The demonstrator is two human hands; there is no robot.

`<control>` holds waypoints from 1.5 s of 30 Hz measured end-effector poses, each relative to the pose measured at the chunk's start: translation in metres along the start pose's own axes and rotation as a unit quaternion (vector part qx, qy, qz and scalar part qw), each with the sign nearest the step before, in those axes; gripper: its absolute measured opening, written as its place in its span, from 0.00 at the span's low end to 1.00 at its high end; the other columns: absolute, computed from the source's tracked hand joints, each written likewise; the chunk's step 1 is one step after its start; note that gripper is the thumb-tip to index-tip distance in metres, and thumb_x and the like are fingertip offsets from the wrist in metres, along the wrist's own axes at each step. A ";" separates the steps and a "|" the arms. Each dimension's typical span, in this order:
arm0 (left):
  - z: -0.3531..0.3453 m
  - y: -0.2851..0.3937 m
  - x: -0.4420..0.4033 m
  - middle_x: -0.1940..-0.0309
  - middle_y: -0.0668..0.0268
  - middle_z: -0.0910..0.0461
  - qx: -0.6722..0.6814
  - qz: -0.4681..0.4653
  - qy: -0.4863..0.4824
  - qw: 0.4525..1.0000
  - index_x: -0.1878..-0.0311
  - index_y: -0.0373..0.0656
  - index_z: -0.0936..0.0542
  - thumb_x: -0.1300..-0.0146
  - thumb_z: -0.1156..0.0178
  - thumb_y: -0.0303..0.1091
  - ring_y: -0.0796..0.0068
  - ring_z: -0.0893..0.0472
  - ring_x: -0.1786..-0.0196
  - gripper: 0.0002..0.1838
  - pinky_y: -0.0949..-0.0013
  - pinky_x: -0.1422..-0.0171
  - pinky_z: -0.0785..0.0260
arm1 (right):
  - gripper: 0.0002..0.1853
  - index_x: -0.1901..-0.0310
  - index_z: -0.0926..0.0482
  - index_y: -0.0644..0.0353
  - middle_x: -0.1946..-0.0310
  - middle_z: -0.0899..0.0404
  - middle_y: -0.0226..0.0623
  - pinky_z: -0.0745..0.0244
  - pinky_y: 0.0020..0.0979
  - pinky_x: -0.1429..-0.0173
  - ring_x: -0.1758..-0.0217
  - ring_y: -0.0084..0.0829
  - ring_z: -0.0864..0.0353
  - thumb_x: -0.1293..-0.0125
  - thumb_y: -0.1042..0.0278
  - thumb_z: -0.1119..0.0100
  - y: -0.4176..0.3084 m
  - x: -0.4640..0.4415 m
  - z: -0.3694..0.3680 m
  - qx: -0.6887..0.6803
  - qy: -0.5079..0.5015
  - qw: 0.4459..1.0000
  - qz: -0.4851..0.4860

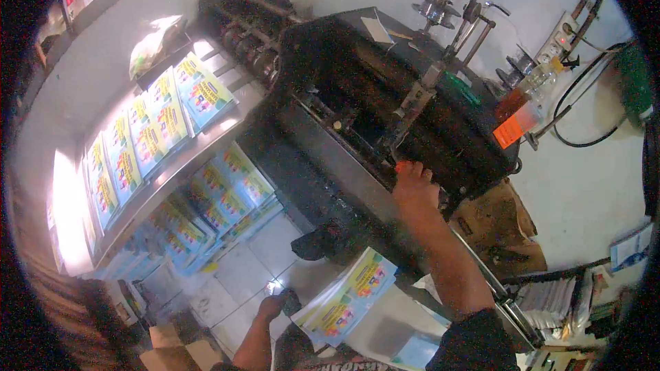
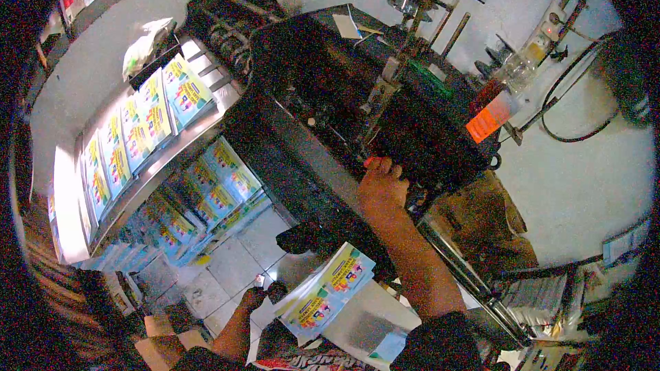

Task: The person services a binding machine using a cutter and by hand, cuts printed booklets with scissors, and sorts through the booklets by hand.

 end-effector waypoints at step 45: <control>0.338 0.269 0.155 0.70 0.61 0.22 0.524 -0.681 -0.276 0.431 0.61 0.40 0.22 0.37 0.46 0.41 0.66 0.24 0.69 0.13 0.64 0.66 0.31 | 0.16 0.46 0.33 0.57 0.61 0.27 0.29 0.31 0.25 0.60 0.67 0.18 0.31 0.33 0.64 0.49 0.056 0.276 -0.174 -0.558 -0.207 0.713 -0.371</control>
Point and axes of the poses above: each hand's wrist, its own x-axis away from the middle knuckle, its own z-axis out of the back of the hand, y = z × x, the point moved 1 cm from there along -x, towards the middle knuckle
